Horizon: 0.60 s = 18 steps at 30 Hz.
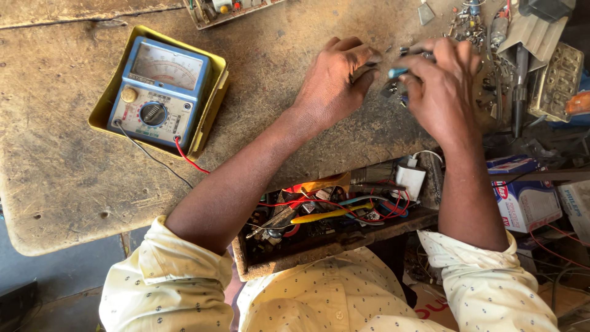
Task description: The person sits at a cluttered workbench and uses a multimeter to test small electronic components. They then use a soldering iron and pliers to modify the components, placing finished pieces on the bench.
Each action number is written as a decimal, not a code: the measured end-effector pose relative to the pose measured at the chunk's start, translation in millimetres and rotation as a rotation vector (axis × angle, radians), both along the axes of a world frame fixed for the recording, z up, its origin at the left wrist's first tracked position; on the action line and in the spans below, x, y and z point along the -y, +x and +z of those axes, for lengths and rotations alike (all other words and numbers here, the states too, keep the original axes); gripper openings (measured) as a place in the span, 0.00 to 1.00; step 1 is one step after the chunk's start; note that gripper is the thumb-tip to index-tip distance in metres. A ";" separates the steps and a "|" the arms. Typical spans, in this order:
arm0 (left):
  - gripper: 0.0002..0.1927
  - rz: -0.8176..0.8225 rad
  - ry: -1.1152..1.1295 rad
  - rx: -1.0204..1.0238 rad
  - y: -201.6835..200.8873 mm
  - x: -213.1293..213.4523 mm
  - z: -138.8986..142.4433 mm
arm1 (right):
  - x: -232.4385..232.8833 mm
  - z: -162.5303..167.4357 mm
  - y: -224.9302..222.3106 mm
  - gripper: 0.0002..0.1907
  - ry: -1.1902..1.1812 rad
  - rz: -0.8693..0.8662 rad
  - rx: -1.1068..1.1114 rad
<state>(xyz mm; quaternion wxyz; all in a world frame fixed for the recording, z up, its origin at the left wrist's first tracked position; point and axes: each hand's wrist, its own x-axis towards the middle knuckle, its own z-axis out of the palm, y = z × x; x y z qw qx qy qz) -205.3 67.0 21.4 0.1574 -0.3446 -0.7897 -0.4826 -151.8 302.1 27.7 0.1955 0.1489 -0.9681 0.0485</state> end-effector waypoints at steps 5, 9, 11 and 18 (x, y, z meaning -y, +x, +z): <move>0.21 -0.254 0.202 0.235 5.0 -1.3 6.9 | 12.5 7.0 15.5 0.13 -0.252 0.124 -0.142; 0.14 -0.457 0.311 0.224 7.2 0.9 8.7 | 28.2 17.7 40.9 0.21 -0.366 0.247 -0.214; 0.10 -0.430 0.257 0.266 5.1 0.0 9.2 | 33.8 20.6 47.2 0.24 -0.467 0.241 -0.210; 0.10 -0.492 0.315 0.351 6.2 -2.1 5.9 | 7.9 25.7 70.4 0.24 -0.302 -0.094 -0.280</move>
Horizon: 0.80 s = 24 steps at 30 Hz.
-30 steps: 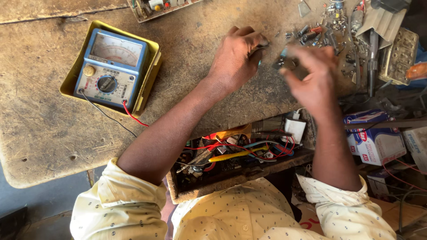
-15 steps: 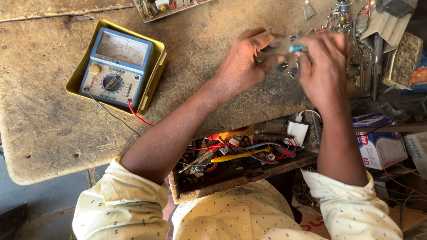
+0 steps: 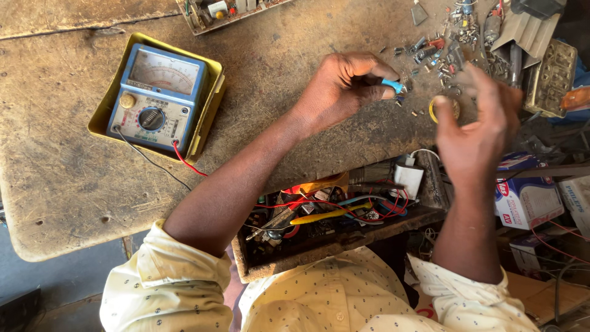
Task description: The person sits at a cluttered workbench and uses a multimeter to test small electronic components. They then use a soldering iron and pliers to modify the components, placing finished pieces on the bench.
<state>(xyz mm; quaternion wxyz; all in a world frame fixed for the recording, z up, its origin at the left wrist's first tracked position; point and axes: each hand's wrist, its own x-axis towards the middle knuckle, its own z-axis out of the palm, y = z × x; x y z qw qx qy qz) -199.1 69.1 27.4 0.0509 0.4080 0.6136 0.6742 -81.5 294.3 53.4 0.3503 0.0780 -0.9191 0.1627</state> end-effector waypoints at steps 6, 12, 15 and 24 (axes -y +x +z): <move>0.09 -0.030 0.017 0.038 0.9 -2.5 -0.8 | -37.6 -21.7 18.0 0.18 -0.135 -0.155 0.236; 0.09 -0.052 0.007 0.042 1.1 0.6 -1.4 | -54.6 -34.8 25.2 0.20 0.020 -0.268 0.294; 0.09 -0.043 0.004 0.011 0.2 -0.4 -1.4 | -56.2 -35.2 25.2 0.25 0.101 -0.265 0.342; 0.09 -0.068 0.006 0.036 4.8 2.1 0.3 | -23.4 -25.6 23.8 0.30 -0.125 -0.103 0.170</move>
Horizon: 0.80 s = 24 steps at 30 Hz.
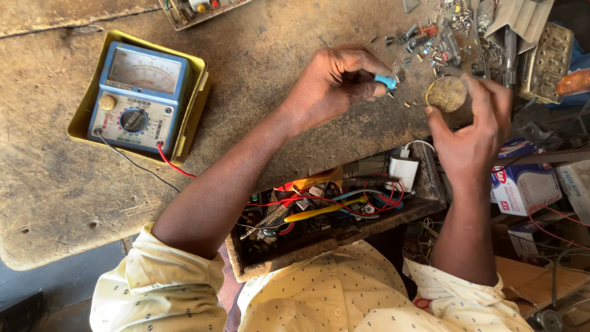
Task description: The person sits at a cluttered workbench and uses a multimeter to test small electronic components. They then use a soldering iron and pliers to modify the components, placing finished pieces on the bench.
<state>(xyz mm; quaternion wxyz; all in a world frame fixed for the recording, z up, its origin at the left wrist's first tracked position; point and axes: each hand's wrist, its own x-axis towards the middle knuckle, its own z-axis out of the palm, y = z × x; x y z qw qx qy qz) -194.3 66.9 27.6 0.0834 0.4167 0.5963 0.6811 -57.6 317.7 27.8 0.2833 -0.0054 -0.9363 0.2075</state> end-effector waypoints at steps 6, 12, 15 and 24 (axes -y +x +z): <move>0.08 0.012 -0.037 -0.055 -1.1 -1.9 -0.7 | 56.0 10.1 2.8 0.33 -0.134 0.230 -0.137; 0.09 0.069 -0.009 -0.119 -1.1 -0.2 -1.0 | 81.9 23.9 -1.2 0.33 0.013 0.248 -0.168; 0.10 0.088 -0.009 -0.164 -0.6 -0.5 -0.2 | 88.2 27.0 -2.8 0.35 0.012 0.246 -0.180; 0.09 0.075 -0.007 -0.113 -0.5 -0.4 0.4 | 83.5 12.4 0.4 0.34 -0.136 0.266 -0.148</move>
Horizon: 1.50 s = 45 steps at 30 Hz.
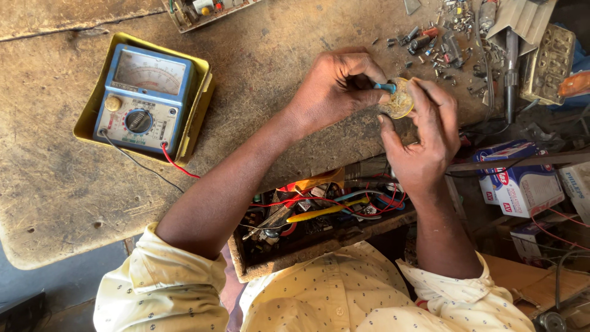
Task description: The person sits at a cluttered workbench and uses a multimeter to test small electronic components. They then use a soldering iron and pliers to modify the components, placing finished pieces on the bench.
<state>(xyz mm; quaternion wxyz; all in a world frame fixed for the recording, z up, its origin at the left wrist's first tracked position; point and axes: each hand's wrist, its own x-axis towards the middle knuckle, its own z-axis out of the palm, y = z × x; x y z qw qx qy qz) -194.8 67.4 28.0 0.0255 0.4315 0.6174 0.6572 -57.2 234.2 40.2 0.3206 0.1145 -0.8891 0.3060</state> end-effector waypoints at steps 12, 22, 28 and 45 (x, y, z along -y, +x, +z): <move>0.09 -0.011 0.008 0.023 -1.3 -3.3 -2.2 | -88.5 -37.4 -3.0 0.31 0.245 -0.490 0.190; 0.13 -0.039 -0.034 0.070 -7.7 -3.8 -8.6 | -164.1 -35.4 25.8 0.16 -0.097 -0.724 0.176; 0.13 -0.069 -0.008 0.132 -8.2 -5.3 -11.1 | -190.4 -54.6 19.3 0.13 -0.122 -0.604 0.218; 0.10 -0.070 0.018 0.145 -7.8 -7.0 -12.8 | -191.2 -29.0 91.5 0.06 -0.352 -0.395 0.009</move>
